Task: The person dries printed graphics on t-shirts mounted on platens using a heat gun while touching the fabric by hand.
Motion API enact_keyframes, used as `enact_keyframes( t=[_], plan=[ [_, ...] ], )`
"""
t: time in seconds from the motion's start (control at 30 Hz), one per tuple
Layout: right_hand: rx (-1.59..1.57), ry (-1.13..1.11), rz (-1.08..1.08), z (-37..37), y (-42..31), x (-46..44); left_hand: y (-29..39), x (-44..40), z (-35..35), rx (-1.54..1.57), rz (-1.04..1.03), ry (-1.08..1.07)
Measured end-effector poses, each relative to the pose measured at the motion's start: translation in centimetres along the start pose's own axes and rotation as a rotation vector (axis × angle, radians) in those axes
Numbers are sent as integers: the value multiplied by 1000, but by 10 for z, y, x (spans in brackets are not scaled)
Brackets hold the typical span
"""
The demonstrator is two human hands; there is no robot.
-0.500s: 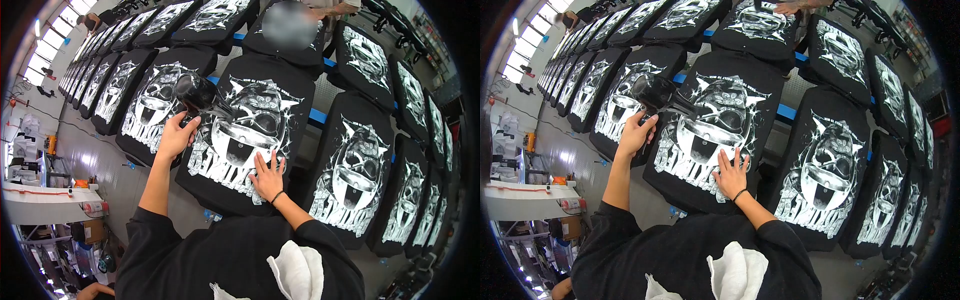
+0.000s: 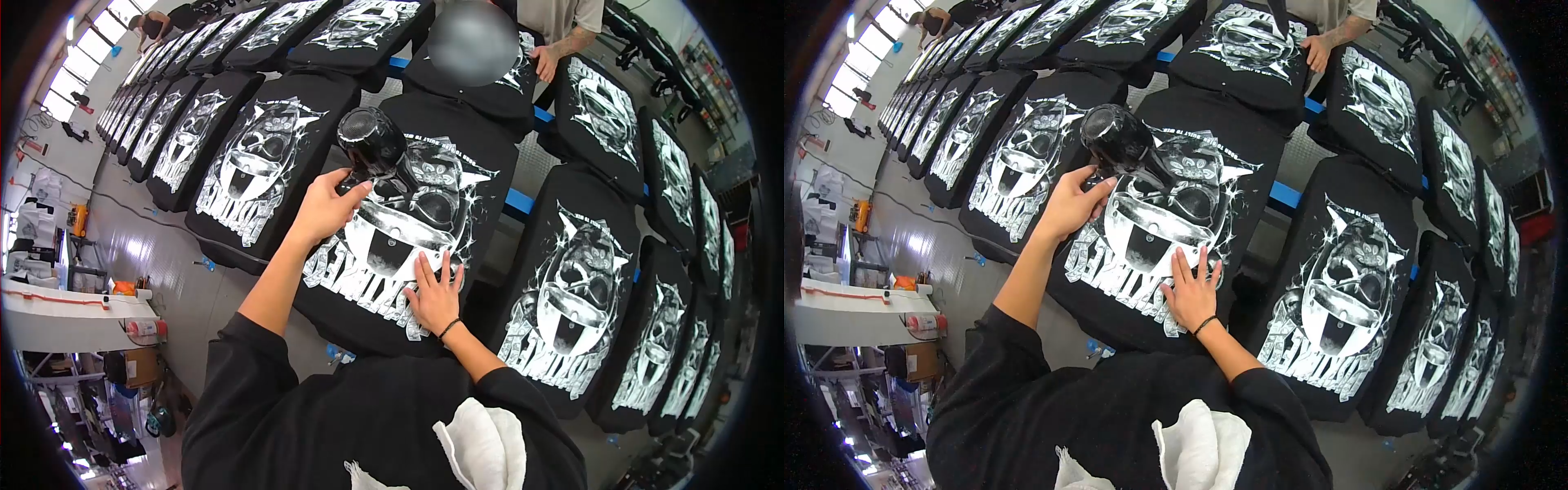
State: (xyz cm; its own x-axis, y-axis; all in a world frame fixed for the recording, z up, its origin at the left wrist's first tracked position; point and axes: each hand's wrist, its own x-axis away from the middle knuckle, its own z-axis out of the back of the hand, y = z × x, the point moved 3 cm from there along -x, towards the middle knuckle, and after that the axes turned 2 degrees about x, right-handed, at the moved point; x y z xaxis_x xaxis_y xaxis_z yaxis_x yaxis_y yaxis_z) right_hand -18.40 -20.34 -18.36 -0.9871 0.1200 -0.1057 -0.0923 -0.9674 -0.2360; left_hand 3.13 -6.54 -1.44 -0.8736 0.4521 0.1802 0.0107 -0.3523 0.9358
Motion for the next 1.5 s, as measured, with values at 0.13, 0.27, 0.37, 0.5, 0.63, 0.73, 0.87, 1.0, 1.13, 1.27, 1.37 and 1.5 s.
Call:
enact_keyframes(
  t=[0.13,0.27,0.37,0.5,0.63,0.73,0.87,1.0,1.13,1.27,1.37,1.5],
  plan=[
    [0,10,16,0,5,2,-8,-7,3,-150,-90,45],
    [-65,145,-147,11,31,-10,-6,-1,15,-86,-22,10],
    [-146,316,-356,11,76,-23,-8,10,23,92,70,-49],
    [-442,375,-521,-5,127,-38,-9,6,38,-44,21,91],
    [-734,322,-771,-11,145,-56,-3,-24,38,-3,-3,81],
    [-765,453,-713,-34,171,-66,3,-49,32,16,-7,31],
    [-874,476,-656,-34,177,-67,8,-78,26,-59,-48,72],
    [-900,441,-647,-32,176,-66,11,-90,28,20,-28,37],
    [-876,480,-621,-30,171,-67,13,-99,34,-39,-19,63],
    [-835,475,-610,-30,171,-68,16,-106,36,-68,-42,96],
    [-794,448,-623,-26,170,-68,16,-103,33,-32,-11,32],
    [-777,433,-606,-28,172,-66,21,-100,33,-6,0,28]
  ],
)
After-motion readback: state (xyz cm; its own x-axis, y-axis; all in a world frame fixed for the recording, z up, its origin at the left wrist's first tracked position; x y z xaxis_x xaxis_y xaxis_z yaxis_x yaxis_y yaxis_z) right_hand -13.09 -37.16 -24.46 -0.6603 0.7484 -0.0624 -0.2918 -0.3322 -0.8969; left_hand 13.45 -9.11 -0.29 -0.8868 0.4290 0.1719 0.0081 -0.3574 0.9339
